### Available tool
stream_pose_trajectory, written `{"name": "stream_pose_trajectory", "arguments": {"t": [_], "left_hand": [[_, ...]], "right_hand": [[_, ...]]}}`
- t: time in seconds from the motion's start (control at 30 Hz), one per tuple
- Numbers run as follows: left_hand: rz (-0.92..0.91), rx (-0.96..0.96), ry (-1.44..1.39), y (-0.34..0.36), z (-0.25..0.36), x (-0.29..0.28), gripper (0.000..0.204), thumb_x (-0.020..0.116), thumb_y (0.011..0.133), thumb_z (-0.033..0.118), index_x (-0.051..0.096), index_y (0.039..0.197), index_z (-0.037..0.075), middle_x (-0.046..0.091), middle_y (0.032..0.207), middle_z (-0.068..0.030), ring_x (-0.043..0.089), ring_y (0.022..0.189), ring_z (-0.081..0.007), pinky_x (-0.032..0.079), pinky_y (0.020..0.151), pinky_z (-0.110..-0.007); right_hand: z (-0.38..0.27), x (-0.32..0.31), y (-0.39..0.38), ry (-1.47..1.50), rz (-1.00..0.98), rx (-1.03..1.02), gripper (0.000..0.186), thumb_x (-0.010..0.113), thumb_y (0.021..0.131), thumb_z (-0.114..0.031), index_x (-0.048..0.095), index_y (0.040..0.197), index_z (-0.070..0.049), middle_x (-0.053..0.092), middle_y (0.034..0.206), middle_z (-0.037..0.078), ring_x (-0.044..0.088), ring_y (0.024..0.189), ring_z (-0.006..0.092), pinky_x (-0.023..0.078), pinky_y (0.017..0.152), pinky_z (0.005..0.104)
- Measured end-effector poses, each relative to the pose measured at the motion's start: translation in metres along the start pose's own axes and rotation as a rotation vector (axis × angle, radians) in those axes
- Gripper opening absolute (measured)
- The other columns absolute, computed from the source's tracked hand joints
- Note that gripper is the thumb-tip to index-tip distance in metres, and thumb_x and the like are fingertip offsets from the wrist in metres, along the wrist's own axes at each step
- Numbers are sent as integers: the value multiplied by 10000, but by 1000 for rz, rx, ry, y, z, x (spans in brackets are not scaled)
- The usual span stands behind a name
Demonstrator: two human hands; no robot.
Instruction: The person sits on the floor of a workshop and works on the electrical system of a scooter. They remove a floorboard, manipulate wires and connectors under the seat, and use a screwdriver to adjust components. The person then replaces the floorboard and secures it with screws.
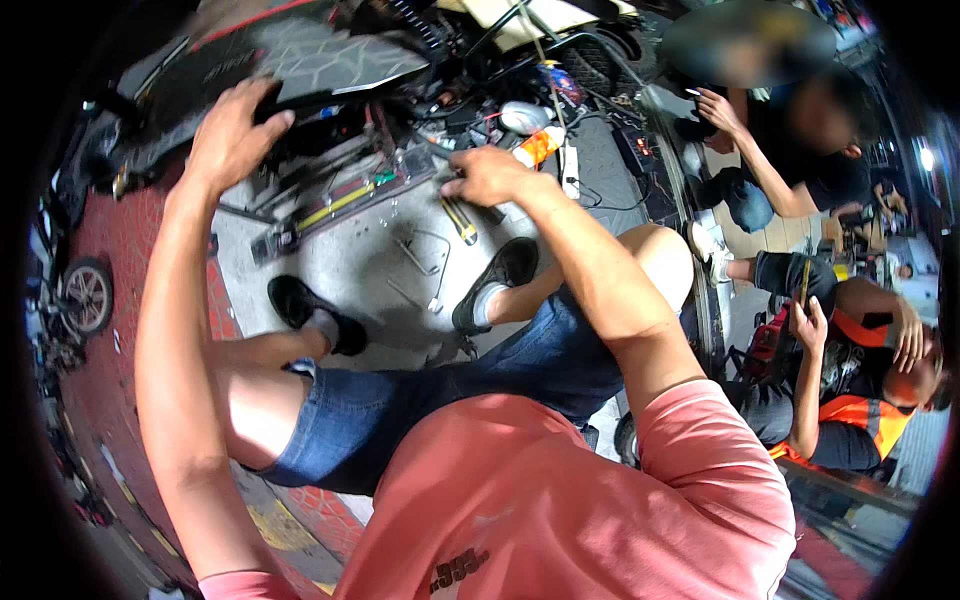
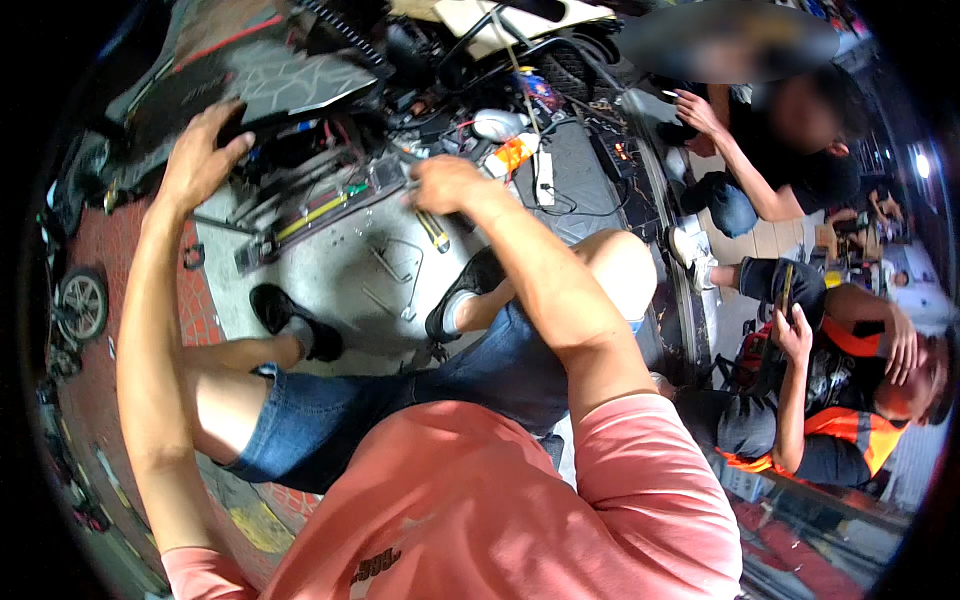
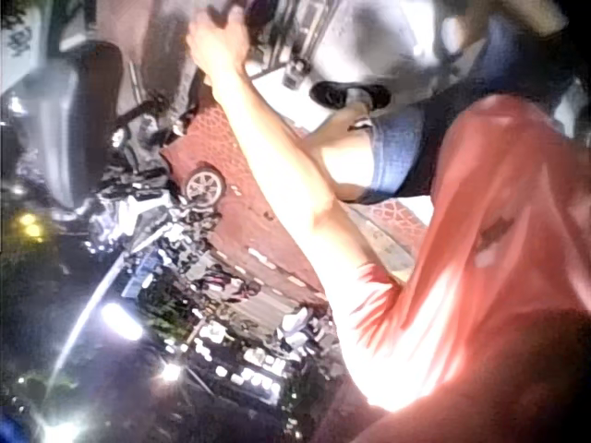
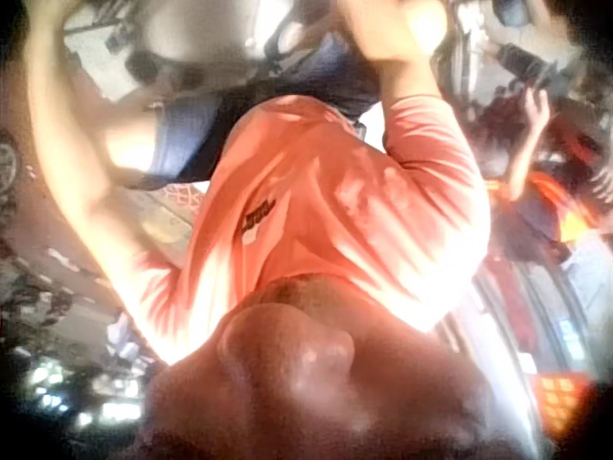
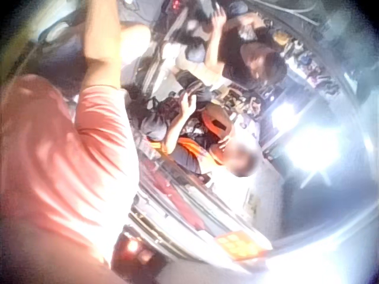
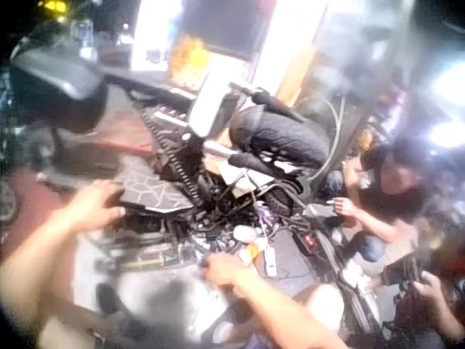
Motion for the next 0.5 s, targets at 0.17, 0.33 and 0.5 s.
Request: {"name": "stream_pose_trajectory", "arguments": {"t": [0.17, 0.33, 0.5], "left_hand": [[12, -68, 71, 13, 11, -3, 509, 660, 902, 319, 635, 1302, 7, 615, 1351, -235, 566, 1272, -392, 445, 1082, -442], [-169, -58, 272, 63, 10, -20, 433, 631, 915, 323, 674, 1182, -15, 635, 1310, -270, 594, 1231, -429, 471, 1051, -459], [25, 5, 294, 107, -17, 7, 470, 556, 1016, 376, 648, 1268, -10, 639, 1294, -253, 582, 1237, -417, 455, 1050, -448]], "right_hand": [[-103, -80, -77, 43, 90, -357, 550, 725, 903, -417, 641, 1300, -46, 678, 1260, 192, 615, 1235, 372, 477, 1047, 466], [-161, -175, -156, 193, 253, -621, 416, 738, 863, -350, 679, 1120, -29, 697, 1115, 189, 651, 1139, 356, 494, 985, 488], [-128, -119, -144, 392, 768, -570, 392, 745, 803, -331, 696, 1045, -27, 715, 996, 135, 695, 951, 310, 551, 755, 425]]}}
Point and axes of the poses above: each hand's wrist, its own y-axis towards the middle knuckle, its own x-axis out of the palm, z = x × y, the point moved 5 cm from there along y, towards the middle knuckle
